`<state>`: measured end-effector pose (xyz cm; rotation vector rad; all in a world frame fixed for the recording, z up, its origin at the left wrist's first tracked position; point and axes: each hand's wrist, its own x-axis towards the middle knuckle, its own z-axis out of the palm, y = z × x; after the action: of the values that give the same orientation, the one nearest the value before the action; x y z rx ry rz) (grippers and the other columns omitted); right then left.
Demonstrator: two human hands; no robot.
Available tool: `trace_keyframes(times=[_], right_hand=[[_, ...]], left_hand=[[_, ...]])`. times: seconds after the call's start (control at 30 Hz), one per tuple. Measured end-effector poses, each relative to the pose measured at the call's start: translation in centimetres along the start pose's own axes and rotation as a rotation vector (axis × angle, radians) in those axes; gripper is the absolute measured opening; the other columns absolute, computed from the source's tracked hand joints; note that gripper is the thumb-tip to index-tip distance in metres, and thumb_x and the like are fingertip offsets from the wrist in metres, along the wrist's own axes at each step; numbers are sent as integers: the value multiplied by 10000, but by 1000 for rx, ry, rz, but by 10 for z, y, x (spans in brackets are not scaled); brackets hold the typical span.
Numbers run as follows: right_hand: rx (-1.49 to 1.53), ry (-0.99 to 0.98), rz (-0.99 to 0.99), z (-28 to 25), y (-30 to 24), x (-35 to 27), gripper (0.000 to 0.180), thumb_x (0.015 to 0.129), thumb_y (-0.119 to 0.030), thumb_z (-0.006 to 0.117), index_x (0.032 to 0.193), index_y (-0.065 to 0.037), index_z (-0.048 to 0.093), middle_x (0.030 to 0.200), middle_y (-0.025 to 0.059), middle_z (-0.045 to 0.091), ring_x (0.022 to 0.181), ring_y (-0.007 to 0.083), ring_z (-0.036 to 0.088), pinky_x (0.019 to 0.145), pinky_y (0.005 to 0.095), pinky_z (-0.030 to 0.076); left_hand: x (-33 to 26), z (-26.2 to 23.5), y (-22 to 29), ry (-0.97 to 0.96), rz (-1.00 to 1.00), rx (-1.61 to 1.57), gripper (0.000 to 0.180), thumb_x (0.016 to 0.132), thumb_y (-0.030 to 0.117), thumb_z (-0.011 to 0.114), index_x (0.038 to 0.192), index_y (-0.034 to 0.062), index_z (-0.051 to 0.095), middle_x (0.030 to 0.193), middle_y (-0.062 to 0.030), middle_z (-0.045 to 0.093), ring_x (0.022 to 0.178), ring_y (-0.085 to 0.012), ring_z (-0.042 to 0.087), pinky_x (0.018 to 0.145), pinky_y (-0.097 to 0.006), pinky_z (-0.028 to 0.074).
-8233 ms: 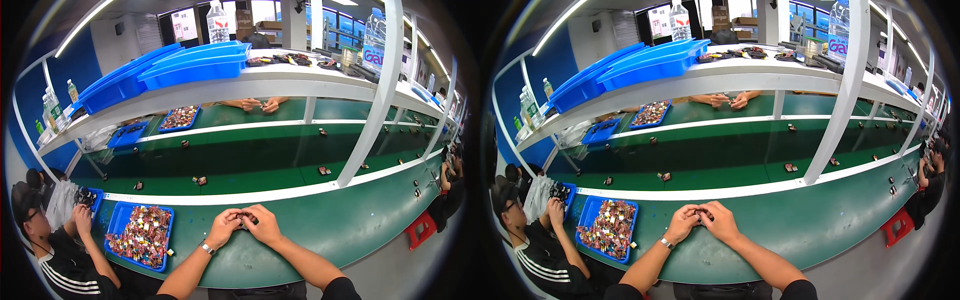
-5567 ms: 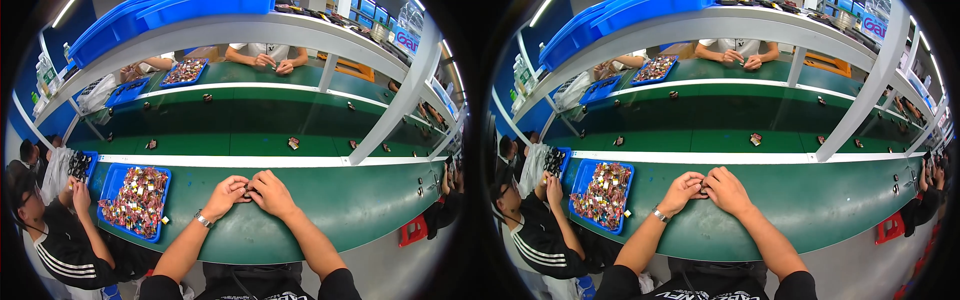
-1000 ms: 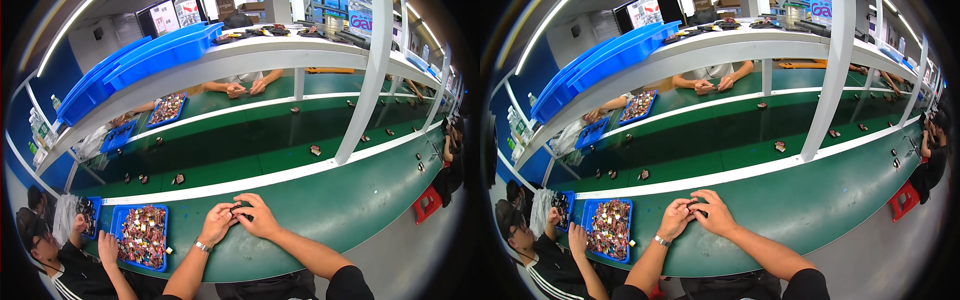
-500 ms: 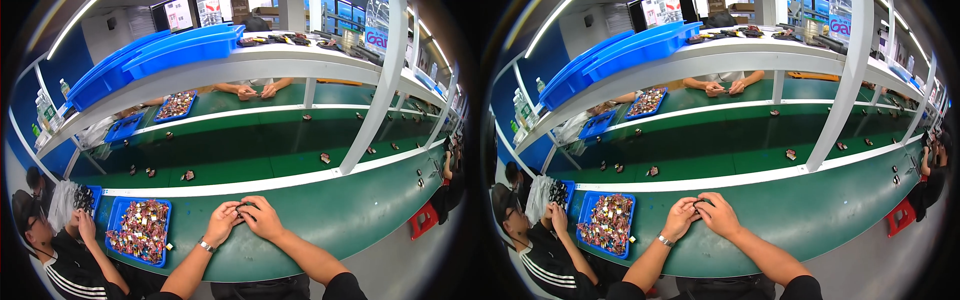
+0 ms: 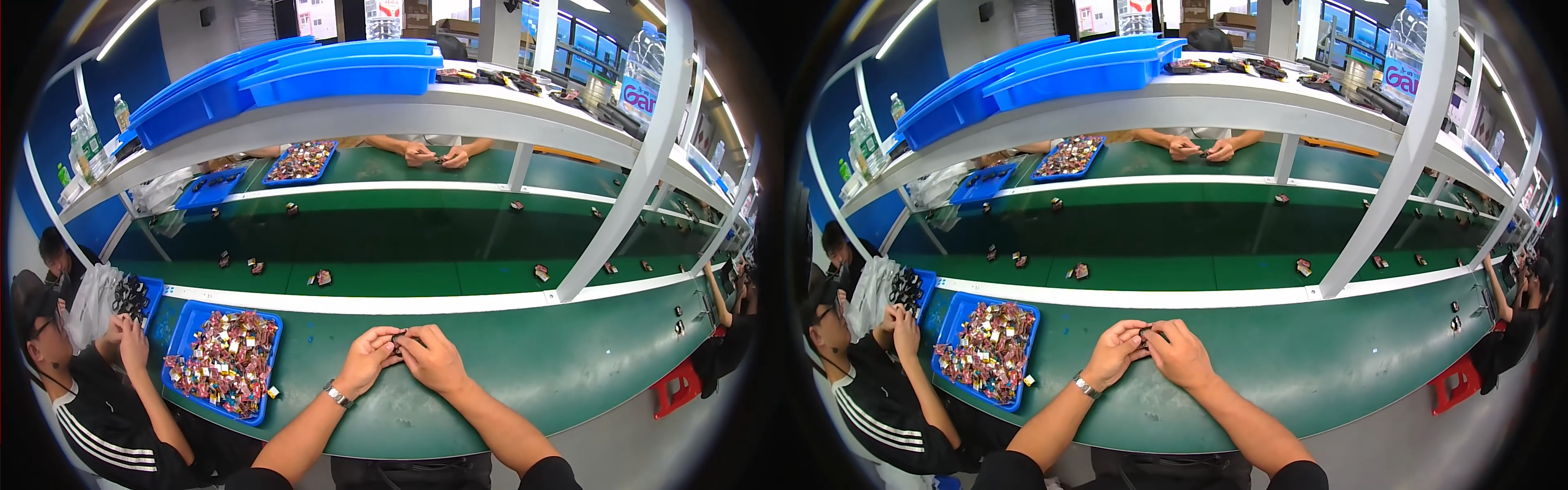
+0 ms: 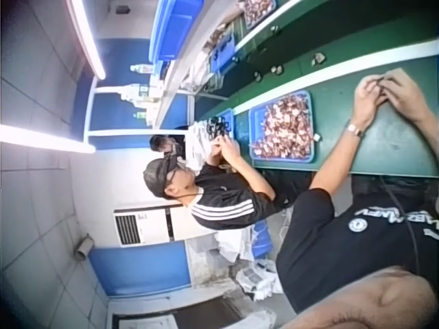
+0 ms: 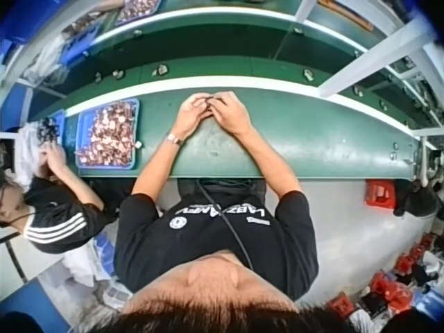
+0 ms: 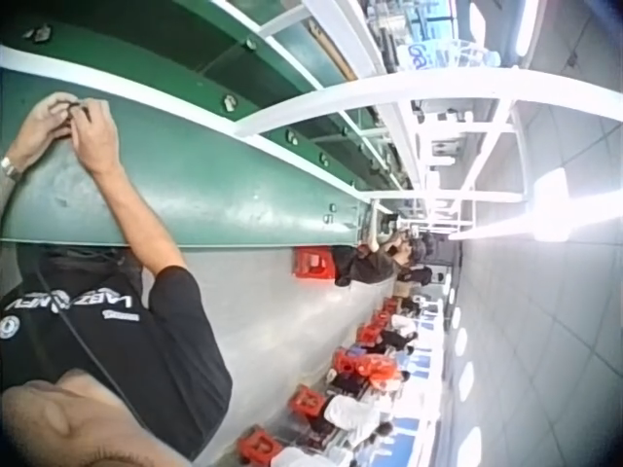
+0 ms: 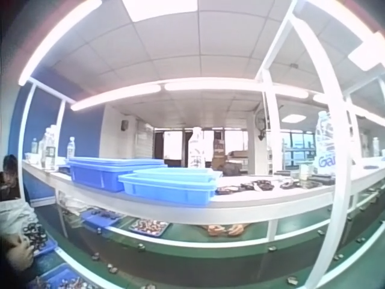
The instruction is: The recorder is assembling small electronic or mechanical components onto a base at a factory workstation.
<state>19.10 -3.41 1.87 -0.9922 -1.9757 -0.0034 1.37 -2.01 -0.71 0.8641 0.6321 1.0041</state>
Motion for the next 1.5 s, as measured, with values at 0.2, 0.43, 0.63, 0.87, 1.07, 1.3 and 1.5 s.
trace_keyframes(times=[0.2, 0.43, 0.63, 0.87, 1.07, 1.3, 1.5], right_hand=[[-32, 21, 34, 3, -4, -4, 225, 724, -20, 748, 937, -73, 704, 970, 50, 626, 856, 229, 621, 698, 320, 548], [-90, 24, 16, 3, -6, -4, 191, 732, -19, 737, 912, -71, 697, 957, 40, 629, 850, 222, 624, 685, 321, 546], [-111, 54, 3, 5, -6, -1, 194, 726, -24, 738, 909, -73, 698, 928, 42, 631, 829, 223, 628, 679, 329, 541], [391, -11, 273, -3, 2, 0, 219, 799, -6, 717, 1014, -13, 678, 1018, 103, 626, 859, 202, 647, 727, 288, 545], [522, -64, 440, 0, 6, -5, 201, 816, 19, 700, 1016, 17, 673, 1013, 106, 639, 793, 148, 652, 708, 258, 546], [462, -39, 474, 3, 3, -4, 194, 810, 2, 698, 1003, -3, 678, 932, 91, 652, 750, 174, 680, 681, 274, 559], [491, -82, 512, 0, 1, -1, 201, 824, -16, 706, 1022, -2, 674, 927, 87, 659, 793, 164, 695, 715, 270, 562]], left_hand=[[0, 1, -1, 4, -4, -2, 265, 993, -16, 470, 1255, -14, 502, 1277, -132, 592, 1128, -190, 612, 959, -341, 537], [0, 2, -3, 16, 1, 18, 256, 993, -14, 467, 1245, -14, 511, 1265, -129, 596, 1125, -189, 612, 949, -343, 542], [1, 2, 0, 25, -5, -26, 234, 984, -4, 498, 1215, -13, 530, 1178, -119, 631, 1067, -178, 631, 914, -339, 558], [0, 4, -4, 86, 63, 49, 213, 972, 12, 544, 1183, -18, 542, 1113, -117, 644, 993, -176, 652, 829, -318, 585], [1, 7, -8, 90, 81, 177, 190, 976, 12, 540, 1162, -25, 546, 1104, -114, 643, 986, -159, 645, 824, -309, 577], [1, 8, -14, 113, 125, 290, 173, 972, -13, 530, 1143, -23, 551, 1088, -95, 642, 958, -135, 644, 820, -273, 550], [-1, 7, -13, 104, 141, 295, 171, 972, -16, 527, 1141, -22, 551, 1072, -86, 642, 943, -124, 643, 806, -266, 551]])
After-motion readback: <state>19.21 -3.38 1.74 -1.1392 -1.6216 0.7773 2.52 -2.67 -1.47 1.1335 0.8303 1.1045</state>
